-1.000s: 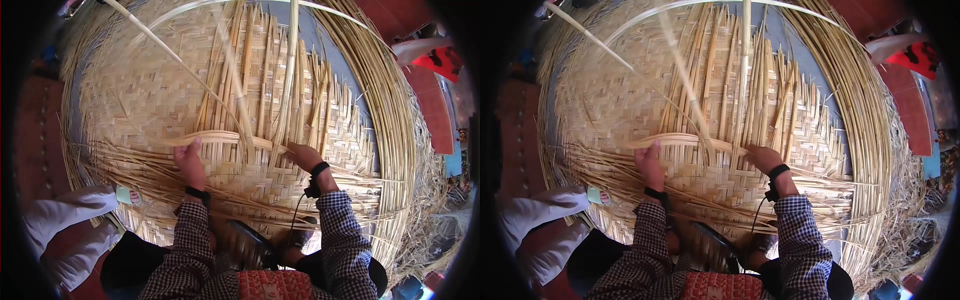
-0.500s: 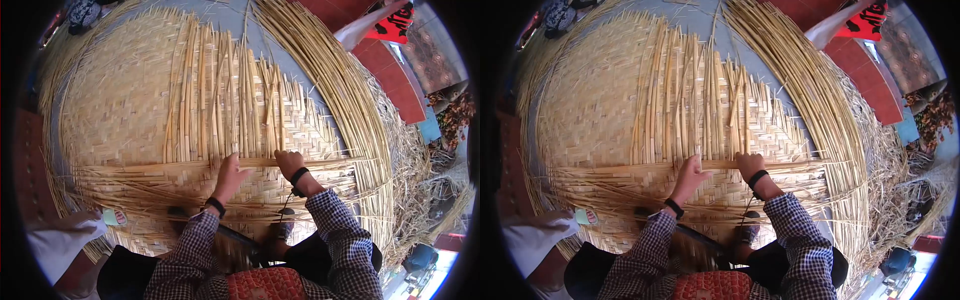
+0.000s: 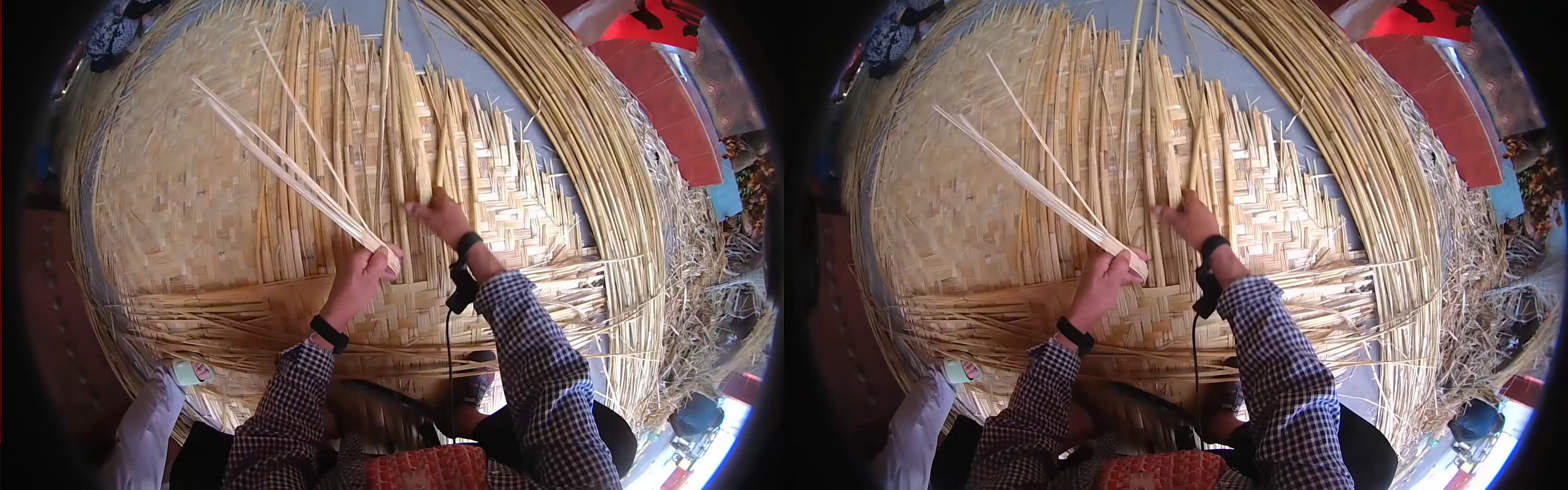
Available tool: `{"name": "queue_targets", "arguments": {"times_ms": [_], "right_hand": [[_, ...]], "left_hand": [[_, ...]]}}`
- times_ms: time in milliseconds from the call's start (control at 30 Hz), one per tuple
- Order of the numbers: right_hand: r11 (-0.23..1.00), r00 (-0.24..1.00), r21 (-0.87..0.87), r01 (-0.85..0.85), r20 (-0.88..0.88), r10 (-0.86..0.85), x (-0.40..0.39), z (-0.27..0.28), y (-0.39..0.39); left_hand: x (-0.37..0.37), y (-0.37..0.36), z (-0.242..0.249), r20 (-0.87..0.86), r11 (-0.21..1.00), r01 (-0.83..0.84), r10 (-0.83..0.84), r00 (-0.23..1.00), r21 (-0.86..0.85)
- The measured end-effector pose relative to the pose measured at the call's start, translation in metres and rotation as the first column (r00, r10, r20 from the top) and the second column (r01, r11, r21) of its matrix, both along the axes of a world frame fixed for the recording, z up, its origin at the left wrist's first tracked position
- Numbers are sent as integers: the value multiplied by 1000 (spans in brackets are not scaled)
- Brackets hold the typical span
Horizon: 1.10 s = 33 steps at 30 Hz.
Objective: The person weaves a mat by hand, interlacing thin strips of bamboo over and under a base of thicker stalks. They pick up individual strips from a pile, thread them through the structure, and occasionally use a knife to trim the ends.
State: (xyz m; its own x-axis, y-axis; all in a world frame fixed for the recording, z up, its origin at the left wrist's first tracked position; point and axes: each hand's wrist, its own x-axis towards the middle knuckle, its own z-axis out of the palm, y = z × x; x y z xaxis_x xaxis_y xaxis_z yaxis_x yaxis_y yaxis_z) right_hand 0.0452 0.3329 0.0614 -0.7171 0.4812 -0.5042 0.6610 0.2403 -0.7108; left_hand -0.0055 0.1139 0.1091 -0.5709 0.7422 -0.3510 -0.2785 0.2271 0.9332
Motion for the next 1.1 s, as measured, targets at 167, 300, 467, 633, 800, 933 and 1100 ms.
{"name": "queue_targets", "arguments": {"times_ms": [167, 300, 467, 633, 800, 933, 1100], "right_hand": [[855, 929, -517, -34, -332, -164, 12, 57, -6], [997, 870, -76, 7, -492, -44, 63, 53, -51], [984, 756, -40, 174, -635, -159, 73, 40, -57], [807, 763, 462, -368, -345, 546, 62, 64, -74], [980, 880, 141, -142, -436, 190, 35, 88, -20], [957, 811, -86, -279, -554, 186, 7, 159, -40], [451, 765, 624, -638, 450, 460, 95, -4, 19]], "left_hand": [[-16, 8, -33, 195, 996, -93, 88, 977, 15], [-12, 29, -28, -105, 985, 5, -24, 994, -172], [1, 16, -54, 145, 935, -348, 355, 924, -70], [2, 7, -59, -18, 996, 86, -86, 996, -18], [1, -15, -48, 302, 928, 368, -337, 892, -52], [31, -50, -52, 177, 990, -133, 139, 974, -44], [10, -193, -125, 299, 483, -863, 853, 427, -147]]}}
